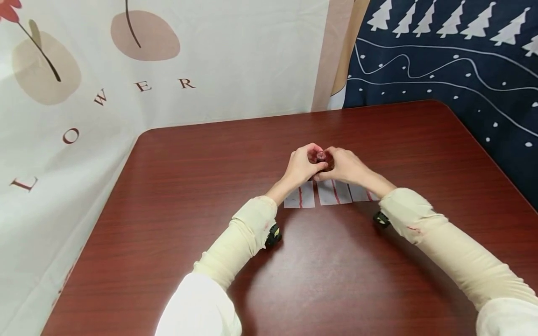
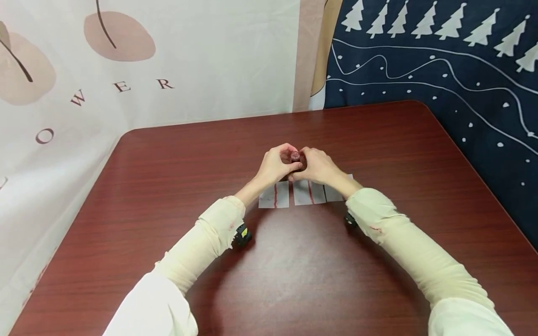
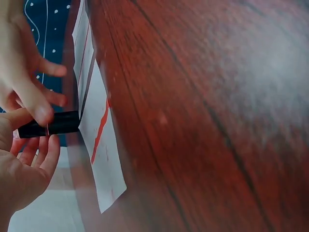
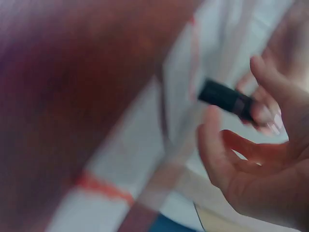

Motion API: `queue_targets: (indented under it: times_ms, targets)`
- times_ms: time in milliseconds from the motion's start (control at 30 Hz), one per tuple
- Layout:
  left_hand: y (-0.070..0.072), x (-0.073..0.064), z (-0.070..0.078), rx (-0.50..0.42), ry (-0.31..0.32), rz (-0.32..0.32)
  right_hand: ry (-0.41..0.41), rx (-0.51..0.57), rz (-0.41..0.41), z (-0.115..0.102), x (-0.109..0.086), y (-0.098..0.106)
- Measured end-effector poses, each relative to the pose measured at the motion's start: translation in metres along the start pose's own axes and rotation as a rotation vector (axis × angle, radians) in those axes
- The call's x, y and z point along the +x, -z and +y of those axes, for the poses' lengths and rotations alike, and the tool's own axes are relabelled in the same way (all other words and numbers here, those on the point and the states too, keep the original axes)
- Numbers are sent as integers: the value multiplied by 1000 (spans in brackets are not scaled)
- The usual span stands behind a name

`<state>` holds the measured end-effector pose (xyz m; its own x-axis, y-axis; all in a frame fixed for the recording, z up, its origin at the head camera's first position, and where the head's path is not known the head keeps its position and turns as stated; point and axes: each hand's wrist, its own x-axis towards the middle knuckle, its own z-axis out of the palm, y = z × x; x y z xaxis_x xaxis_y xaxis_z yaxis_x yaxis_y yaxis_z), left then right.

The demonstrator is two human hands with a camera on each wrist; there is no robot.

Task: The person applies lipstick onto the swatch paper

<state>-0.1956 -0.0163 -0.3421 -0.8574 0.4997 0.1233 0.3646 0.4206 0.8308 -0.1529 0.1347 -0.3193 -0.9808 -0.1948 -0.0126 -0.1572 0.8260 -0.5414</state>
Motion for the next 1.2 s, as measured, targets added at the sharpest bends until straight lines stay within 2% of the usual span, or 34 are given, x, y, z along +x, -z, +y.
queue_targets:
  times_ms: [233, 367, 467, 600, 800, 1067, 1200]
  targets:
    - [3, -2, 1, 19, 3, -22, -89, 13, -131, 19, -28, 39]
    - [4, -4, -1, 74, 31, -44, -144, 9, -201, 37, -44, 46]
    - [5, -5, -5, 96, 45, -60, -161, 21, -223, 46, -52, 48]
    - [9, -8, -10, 101, 31, -94, -160, 21, -231, 53, -59, 49]
    - [26, -15, -15, 97, 24, -149, -171, 15, -250, 61, -69, 49]
    - [55, -31, -25, 62, 38, -153, -194, 6, -258, 73, -81, 50]
    - [64, -38, -29, 74, 16, -163, -201, -17, -255, 79, -85, 49]
